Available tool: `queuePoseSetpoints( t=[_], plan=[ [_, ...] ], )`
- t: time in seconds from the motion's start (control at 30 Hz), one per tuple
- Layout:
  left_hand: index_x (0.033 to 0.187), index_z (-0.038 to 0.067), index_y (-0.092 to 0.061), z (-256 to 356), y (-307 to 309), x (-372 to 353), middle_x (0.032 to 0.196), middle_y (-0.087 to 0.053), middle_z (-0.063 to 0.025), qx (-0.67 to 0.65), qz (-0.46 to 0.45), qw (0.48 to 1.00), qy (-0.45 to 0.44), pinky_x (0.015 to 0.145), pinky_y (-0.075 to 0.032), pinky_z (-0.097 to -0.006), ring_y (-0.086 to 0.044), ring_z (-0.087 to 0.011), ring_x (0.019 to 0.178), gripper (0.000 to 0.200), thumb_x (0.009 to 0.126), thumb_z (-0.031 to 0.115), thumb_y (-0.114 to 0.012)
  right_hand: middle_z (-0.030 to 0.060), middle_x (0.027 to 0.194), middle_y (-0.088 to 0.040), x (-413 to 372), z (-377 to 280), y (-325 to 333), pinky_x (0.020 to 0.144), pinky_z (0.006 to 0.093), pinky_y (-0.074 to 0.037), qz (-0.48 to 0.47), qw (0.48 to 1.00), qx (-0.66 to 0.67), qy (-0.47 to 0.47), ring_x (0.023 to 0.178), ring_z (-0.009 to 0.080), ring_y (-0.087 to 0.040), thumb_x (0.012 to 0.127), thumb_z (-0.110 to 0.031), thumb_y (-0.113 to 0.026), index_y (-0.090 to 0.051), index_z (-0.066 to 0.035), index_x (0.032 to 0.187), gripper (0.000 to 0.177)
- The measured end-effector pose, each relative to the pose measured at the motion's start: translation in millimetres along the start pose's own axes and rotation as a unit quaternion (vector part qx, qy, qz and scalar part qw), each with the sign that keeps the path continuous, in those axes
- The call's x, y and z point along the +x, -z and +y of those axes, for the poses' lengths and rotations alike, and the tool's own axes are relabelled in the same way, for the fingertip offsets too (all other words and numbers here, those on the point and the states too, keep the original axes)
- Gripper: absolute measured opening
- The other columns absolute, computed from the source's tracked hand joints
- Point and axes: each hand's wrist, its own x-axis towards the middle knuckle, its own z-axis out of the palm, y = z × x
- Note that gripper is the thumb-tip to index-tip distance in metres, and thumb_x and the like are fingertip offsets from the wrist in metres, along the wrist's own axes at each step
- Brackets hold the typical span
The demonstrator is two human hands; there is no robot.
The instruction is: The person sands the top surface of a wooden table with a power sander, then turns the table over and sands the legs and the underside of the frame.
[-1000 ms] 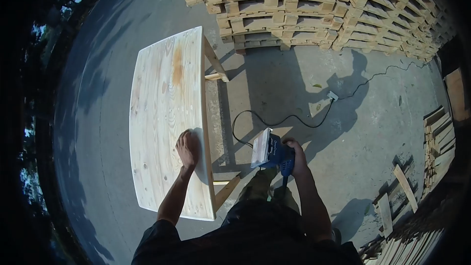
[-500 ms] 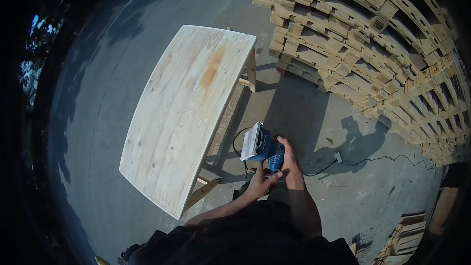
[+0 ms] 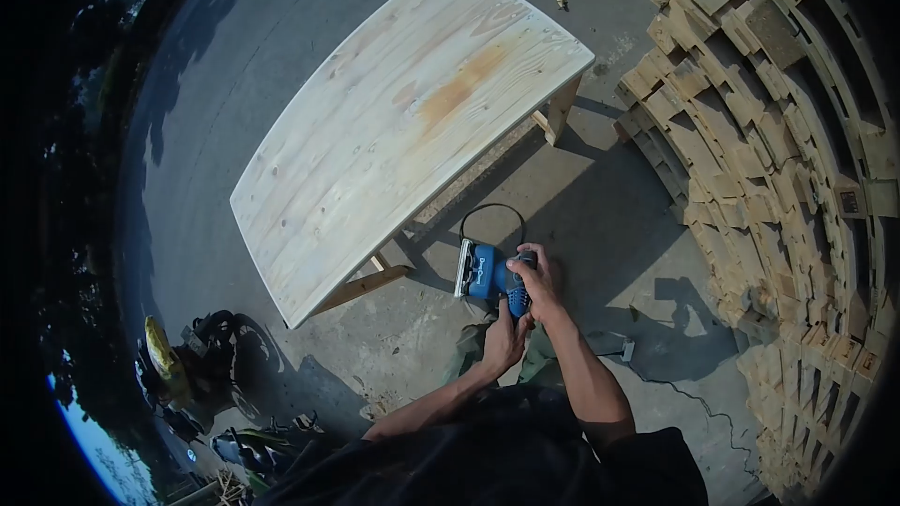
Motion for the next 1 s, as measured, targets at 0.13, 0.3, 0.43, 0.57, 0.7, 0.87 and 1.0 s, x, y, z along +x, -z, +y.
queuePoseSetpoints(
  t=[0.13, 0.3, 0.43, 0.57, 0.7, 0.87, 1.0],
  plan=[
    [0.148, -0.002, -0.024, -20.5, -20.9, 8.8, 0.079, -0.066, -0.0321, -0.016, 0.042, 0.999, 0.011, 0.062, -0.049, -0.0594, -0.065, -0.0527, 0.073, 0.064, 0.102, 0.028, -0.057, 0.0056, 0.103, -0.053, 19.8, 23.7, 4.9, 0.075, 0.0338, -0.049, 0.045, 0.993, -0.108, 0.027, 0.091, 0.0166, -0.053, 0.082, -0.022, -0.074, -0.056, -0.016, 0.12, 0.043],
    [0.151, 0.0, -0.021, -39.1, -23.4, 36.7, 0.088, -0.069, -0.0295, 0.005, 0.024, 0.999, 0.047, 0.066, -0.051, -0.0563, -0.067, -0.0507, 0.081, 0.067, 0.101, 0.027, -0.057, 0.0131, 0.109, -0.059, 56.2, 47.2, 11.2, 0.08, 0.0393, -0.05, 0.085, 0.969, -0.227, 0.049, 0.097, 0.025, -0.058, 0.081, -0.029, -0.076, -0.054, -0.012, 0.122, 0.049],
    [0.152, 0.003, -0.025, -30.1, 3.1, 50.4, 0.096, -0.068, -0.0324, 0.053, -0.069, 0.993, 0.081, 0.066, -0.052, -0.0573, -0.068, -0.0492, 0.081, 0.063, 0.1, 0.022, -0.056, 0.0118, 0.106, -0.057, 89.4, 62.8, 21.2, 0.075, 0.0388, -0.05, 0.172, 0.967, -0.185, 0.042, 0.092, 0.0242, -0.057, 0.08, -0.027, -0.074, -0.056, -0.012, 0.118, 0.045],
    [0.151, 0.005, -0.032, -87.9, -11.0, 30.1, 0.104, -0.067, -0.0293, 0.033, -0.031, 0.999, -0.022, 0.07, -0.053, -0.0556, -0.067, -0.0466, 0.086, 0.061, 0.098, 0.022, -0.058, 0.0097, 0.103, -0.055, 111.4, 75.8, 36.0, 0.067, 0.0369, -0.052, 0.224, 0.966, -0.111, 0.069, 0.088, 0.022, -0.057, 0.079, -0.025, -0.073, -0.057, -0.013, 0.117, 0.043],
    [0.149, 0.008, -0.038, -134.0, -4.5, 8.5, 0.115, -0.065, -0.0231, 0.007, -0.122, 0.992, 0.032, 0.086, -0.051, -0.0523, -0.063, -0.0436, 0.102, 0.062, 0.095, 0.025, -0.064, 0.0103, 0.102, -0.056, 122.2, 74.0, 32.9, 0.071, 0.0371, -0.052, 0.256, 0.949, -0.16, 0.088, 0.087, 0.0229, -0.058, 0.08, -0.023, -0.072, -0.057, -0.011, 0.118, 0.043],
    [0.144, 0.006, -0.045, -229.2, 24.2, -2.0, 0.124, -0.061, -0.0237, 0.002, -0.007, 0.997, 0.08, 0.096, -0.047, -0.0519, -0.058, -0.0451, 0.115, 0.06, 0.095, 0.033, -0.065, 0.0157, 0.101, -0.064, 147.5, 88.9, 19.9, 0.085, 0.0403, -0.05, 0.204, 0.891, -0.353, 0.202, 0.093, 0.0289, -0.062, 0.08, -0.018, -0.074, -0.058, -0.004, 0.119, 0.045],
    [0.141, 0.004, -0.048, -288.6, 76.4, 17.6, 0.127, -0.06, -0.0259, -0.089, 0.136, 0.974, 0.155, 0.099, -0.047, -0.0503, -0.058, -0.0448, 0.116, 0.059, 0.094, 0.033, -0.067, 0.0172, 0.102, -0.067, 189.2, 106.1, -15.5, 0.089, 0.043, -0.05, 0.082, 0.826, -0.512, 0.22, 0.097, 0.0334, -0.065, 0.08, -0.018, -0.074, -0.058, -0.001, 0.124, 0.05]
  ],
)
